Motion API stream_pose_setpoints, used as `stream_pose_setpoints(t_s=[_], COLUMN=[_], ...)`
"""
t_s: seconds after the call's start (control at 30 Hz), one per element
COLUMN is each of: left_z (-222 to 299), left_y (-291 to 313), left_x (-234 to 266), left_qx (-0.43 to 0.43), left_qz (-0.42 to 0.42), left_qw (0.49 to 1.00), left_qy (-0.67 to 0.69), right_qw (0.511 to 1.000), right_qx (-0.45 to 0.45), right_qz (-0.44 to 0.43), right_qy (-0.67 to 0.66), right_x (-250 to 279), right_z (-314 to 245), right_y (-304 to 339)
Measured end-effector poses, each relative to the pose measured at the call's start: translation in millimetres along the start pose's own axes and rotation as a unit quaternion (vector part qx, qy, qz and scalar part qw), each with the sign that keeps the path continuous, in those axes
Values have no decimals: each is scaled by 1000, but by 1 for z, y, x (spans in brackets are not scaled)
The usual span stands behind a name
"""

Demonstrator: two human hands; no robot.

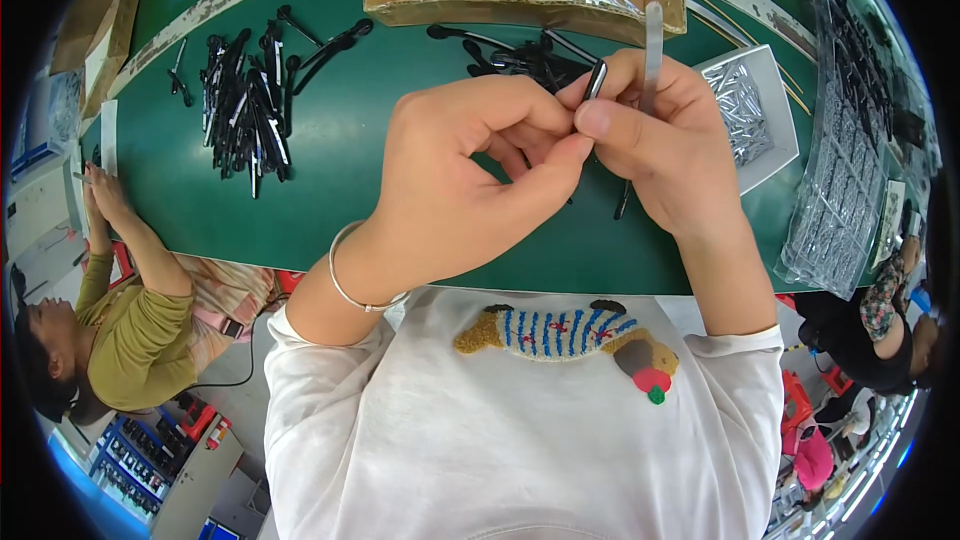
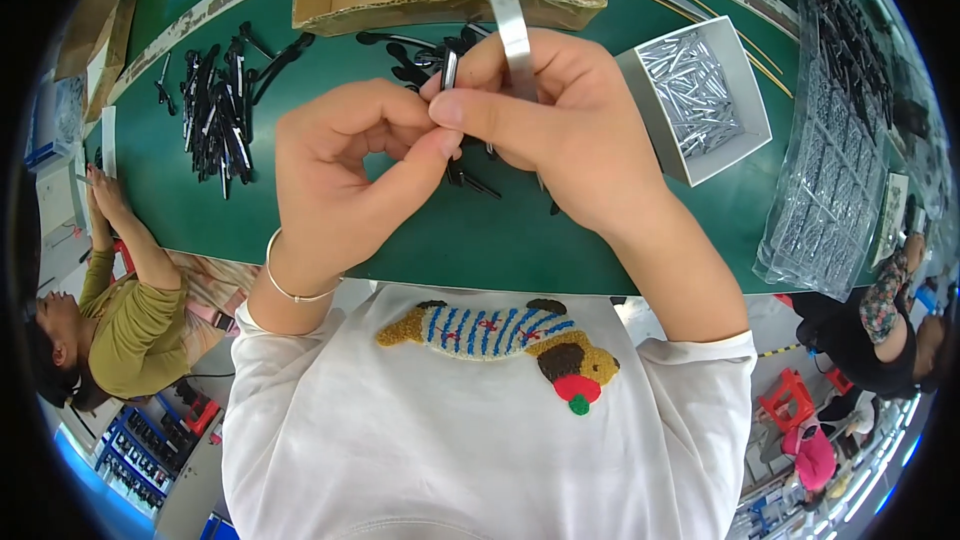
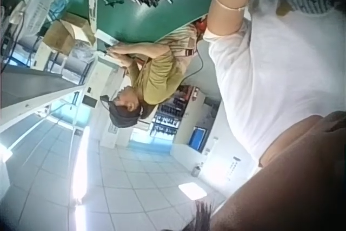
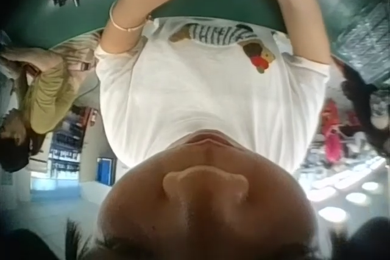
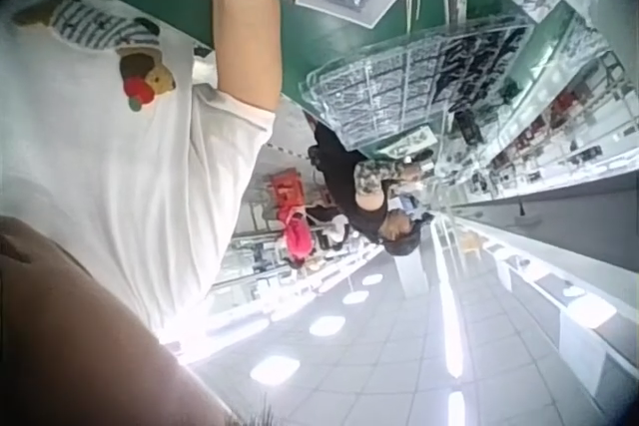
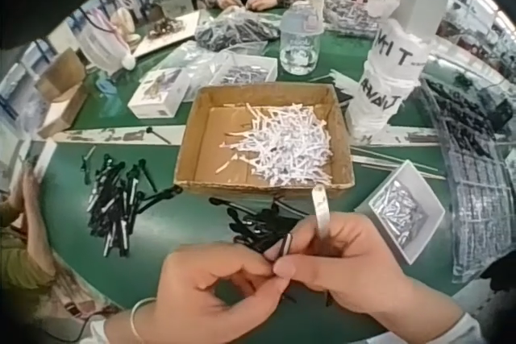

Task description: The person assembles small black plastic components by inserting silver metal pins into them using tweezers.

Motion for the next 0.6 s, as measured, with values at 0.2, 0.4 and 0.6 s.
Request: stream_pose_setpoints(t_s=[0.2, 0.4, 0.6], left_z=[-6, -9, -7], left_y=[1, 3, 3], left_x=[-3, -4, -6], left_qx=[135, 125, 145], left_qz=[-42, -55, -59], left_qw=[980, 979, 975], left_qy=[138, 151, 156], right_qw=[993, 995, 990], right_qx=[-55, -35, -45], right_qz=[-37, -23, -53], right_qy=[-99, -95, -122], right_x=[4, 2, 5], right_z=[3, 2, 4], right_y=[1, 5, 4])
Point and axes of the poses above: each hand's wrist, its own y-axis away from the middle knuckle, its own x-axis out of the back of the hand, z = x × y, the point moved 3 cm from there along -y, towards the middle knuckle, and after that the axes turned 11 degrees about z, right-handed, at the moved point
